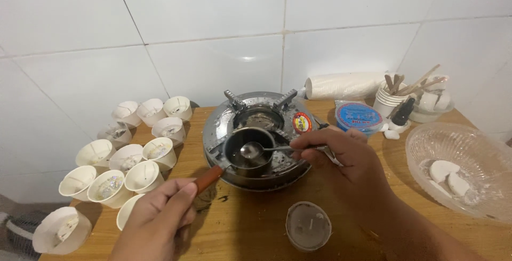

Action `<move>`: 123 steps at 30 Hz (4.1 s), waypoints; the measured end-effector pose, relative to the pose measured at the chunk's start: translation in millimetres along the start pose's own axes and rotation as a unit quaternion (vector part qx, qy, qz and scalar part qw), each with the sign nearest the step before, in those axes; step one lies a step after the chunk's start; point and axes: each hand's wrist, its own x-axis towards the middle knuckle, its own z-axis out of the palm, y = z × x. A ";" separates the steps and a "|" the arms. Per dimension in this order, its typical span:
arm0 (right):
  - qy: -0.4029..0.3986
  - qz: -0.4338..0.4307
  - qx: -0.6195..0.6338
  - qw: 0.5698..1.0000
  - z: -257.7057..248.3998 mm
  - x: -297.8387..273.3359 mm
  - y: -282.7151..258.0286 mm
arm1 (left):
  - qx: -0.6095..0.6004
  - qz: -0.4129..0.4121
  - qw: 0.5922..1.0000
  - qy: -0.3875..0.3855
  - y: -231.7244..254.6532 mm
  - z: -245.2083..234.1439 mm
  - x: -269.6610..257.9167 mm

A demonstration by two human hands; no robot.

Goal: Preparing wicks in paper cups and melting wax on a portable stove

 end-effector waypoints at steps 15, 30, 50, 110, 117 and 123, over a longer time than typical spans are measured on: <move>0.013 -0.022 -0.077 0.997 -3.1 8.3 20.1 | 0.043 0.070 0.996 -0.026 15.4 33.5 10.8; 0.032 -0.006 -0.090 0.995 -9.2 12.0 20.4 | 0.185 0.055 0.981 0.016 49.2 50.6 6.7; 0.045 -0.031 -0.079 0.995 -4.6 5.2 16.0 | 0.027 0.005 0.987 -0.161 14.5 30.1 32.9; 0.019 0.219 0.151 0.964 -16.9 -22.1 35.4 | 0.119 0.109 0.977 -0.143 -18.4 42.6 15.5; 0.057 0.067 -0.013 0.996 -22.1 -21.2 27.8 | 0.103 0.119 0.979 -0.126 -19.9 43.9 13.8; 0.038 0.005 -0.111 0.993 -30.8 -20.2 36.0 | 0.126 0.137 0.974 -0.128 -23.4 42.4 16.5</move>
